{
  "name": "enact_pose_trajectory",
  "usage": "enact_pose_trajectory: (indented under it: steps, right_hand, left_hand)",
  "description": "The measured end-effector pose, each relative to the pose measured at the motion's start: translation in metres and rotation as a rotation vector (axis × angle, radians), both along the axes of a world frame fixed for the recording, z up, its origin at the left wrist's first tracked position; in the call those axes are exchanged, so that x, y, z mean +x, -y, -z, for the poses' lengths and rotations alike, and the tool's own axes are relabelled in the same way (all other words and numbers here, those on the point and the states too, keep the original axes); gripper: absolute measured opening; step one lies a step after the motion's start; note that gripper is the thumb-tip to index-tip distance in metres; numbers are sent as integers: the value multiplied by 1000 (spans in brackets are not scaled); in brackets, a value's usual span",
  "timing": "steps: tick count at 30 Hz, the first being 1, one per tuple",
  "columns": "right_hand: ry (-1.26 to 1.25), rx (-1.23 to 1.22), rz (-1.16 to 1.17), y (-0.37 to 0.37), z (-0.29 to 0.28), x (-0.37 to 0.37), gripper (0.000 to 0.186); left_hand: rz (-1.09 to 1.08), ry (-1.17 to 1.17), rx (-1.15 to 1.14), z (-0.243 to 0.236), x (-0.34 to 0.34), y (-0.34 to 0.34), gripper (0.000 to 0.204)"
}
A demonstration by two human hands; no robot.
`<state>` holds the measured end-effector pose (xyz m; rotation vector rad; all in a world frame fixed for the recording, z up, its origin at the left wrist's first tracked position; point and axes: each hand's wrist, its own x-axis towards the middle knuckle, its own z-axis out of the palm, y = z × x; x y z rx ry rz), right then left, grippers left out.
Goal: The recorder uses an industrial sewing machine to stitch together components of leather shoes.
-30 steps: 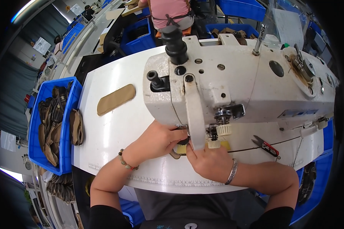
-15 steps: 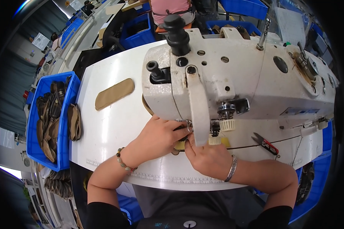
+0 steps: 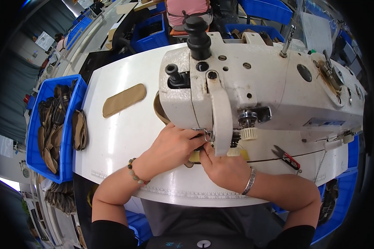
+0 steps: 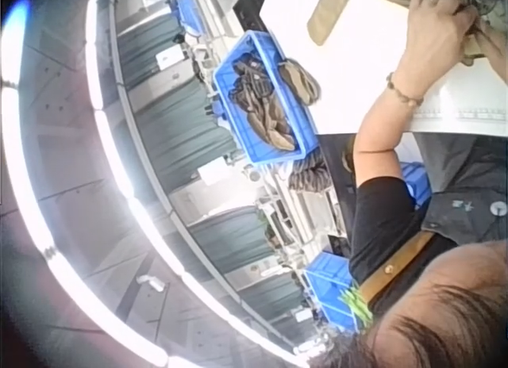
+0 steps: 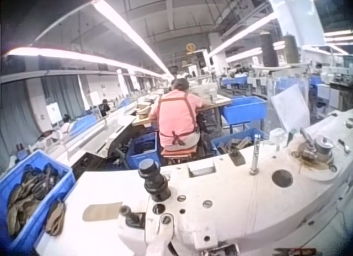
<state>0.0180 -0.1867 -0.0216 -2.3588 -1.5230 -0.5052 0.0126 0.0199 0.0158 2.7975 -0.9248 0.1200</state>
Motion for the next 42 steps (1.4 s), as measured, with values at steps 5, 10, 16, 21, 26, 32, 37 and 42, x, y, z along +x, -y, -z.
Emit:
enact_pose_trajectory:
  steps: [5, 10, 16, 21, 26, 32, 37, 42]
  right_hand:
    - [-18, -36, 85, 0, 1, 1, 28]
    - [-24, -94, 111, 2, 2, 4, 24]
    - [-11, -19, 108, 4, 5, 9, 24]
    - [-81, 16, 141, 2, 12, 15, 14]
    - [-330, 221, 269, 6, 19, 26, 33]
    - [-351, 280, 217, 9, 31, 33, 19]
    - [-346, 302, 150, 8, 29, 40, 14]
    - [-475, 403, 139, 2, 33, 37, 13]
  left_hand:
    - [-42, -22, -31, 2, 4, 5, 41]
    - [-101, -48, -57, 1, 1, 9, 32]
    - [-117, -54, -43, 1, 1, 9, 32]
    - [-66, 228, -17, -12, -9, 1, 33]
    - [32, 208, 16, 2, -3, -7, 30]
    - [55, 335, 72, 9, 2, -7, 27]
    - [35, 312, 6, 14, 8, -11, 22]
    - [50, 306, 15, 11, 8, -11, 21]
